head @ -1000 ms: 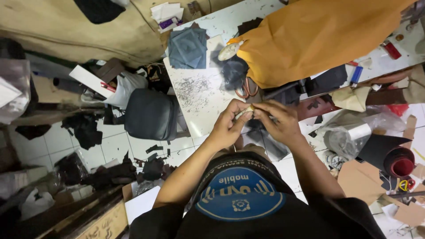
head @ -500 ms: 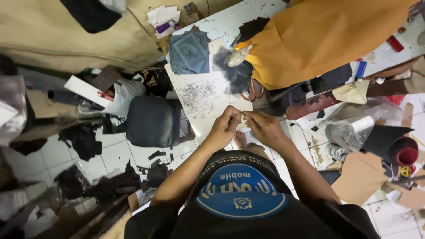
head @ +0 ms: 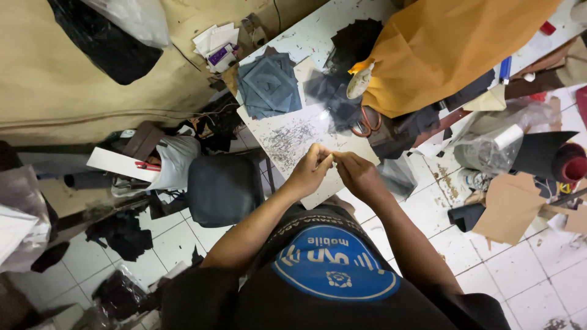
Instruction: Trimming the edges of square leather pieces using scissors on a workshop table
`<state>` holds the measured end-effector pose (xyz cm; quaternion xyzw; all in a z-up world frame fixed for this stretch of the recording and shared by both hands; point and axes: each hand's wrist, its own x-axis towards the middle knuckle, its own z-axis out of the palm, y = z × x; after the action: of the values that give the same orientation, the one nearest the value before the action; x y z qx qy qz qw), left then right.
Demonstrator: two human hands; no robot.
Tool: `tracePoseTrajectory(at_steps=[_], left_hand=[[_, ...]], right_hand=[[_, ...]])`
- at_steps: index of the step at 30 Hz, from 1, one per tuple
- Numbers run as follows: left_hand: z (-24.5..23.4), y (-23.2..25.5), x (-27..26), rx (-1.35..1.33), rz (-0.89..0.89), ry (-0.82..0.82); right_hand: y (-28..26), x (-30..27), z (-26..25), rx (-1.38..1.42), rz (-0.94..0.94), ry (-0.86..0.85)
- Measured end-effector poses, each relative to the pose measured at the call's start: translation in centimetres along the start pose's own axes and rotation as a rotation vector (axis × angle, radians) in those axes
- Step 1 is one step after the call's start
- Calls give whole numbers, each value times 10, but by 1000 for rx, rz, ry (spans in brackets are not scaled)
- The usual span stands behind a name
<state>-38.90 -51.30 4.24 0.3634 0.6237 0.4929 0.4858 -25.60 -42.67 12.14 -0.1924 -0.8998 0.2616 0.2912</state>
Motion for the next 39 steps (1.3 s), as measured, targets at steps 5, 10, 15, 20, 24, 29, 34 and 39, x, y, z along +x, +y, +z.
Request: tracePoseTrajectory(at_steps=[5,10,15,20,24,29,34,39], left_hand=[[2,-1,2,119,-18,-19],[9,-1,12,219,-64,-31],[14,-37,45,322,-82,-74],[15,-109,106,576,374,-332],[18,-140,144,834,812,-474],[-13,-152,185,889,939,-527],[-34,-146,206,986,1002,-544],[-50,-162,214,905,1041,-609]], right_hand=[[2,-10,3,73,69,62],[43,-48,17,162,277,128],[118,-79,54,-197,274,176],[203,-89,111,-391,399,65],[192,-47,107,-505,547,-81],[236,-46,129,-541,712,-299],[258,-66,135,-497,797,-384],[239,-109,125,-892,706,-188]])
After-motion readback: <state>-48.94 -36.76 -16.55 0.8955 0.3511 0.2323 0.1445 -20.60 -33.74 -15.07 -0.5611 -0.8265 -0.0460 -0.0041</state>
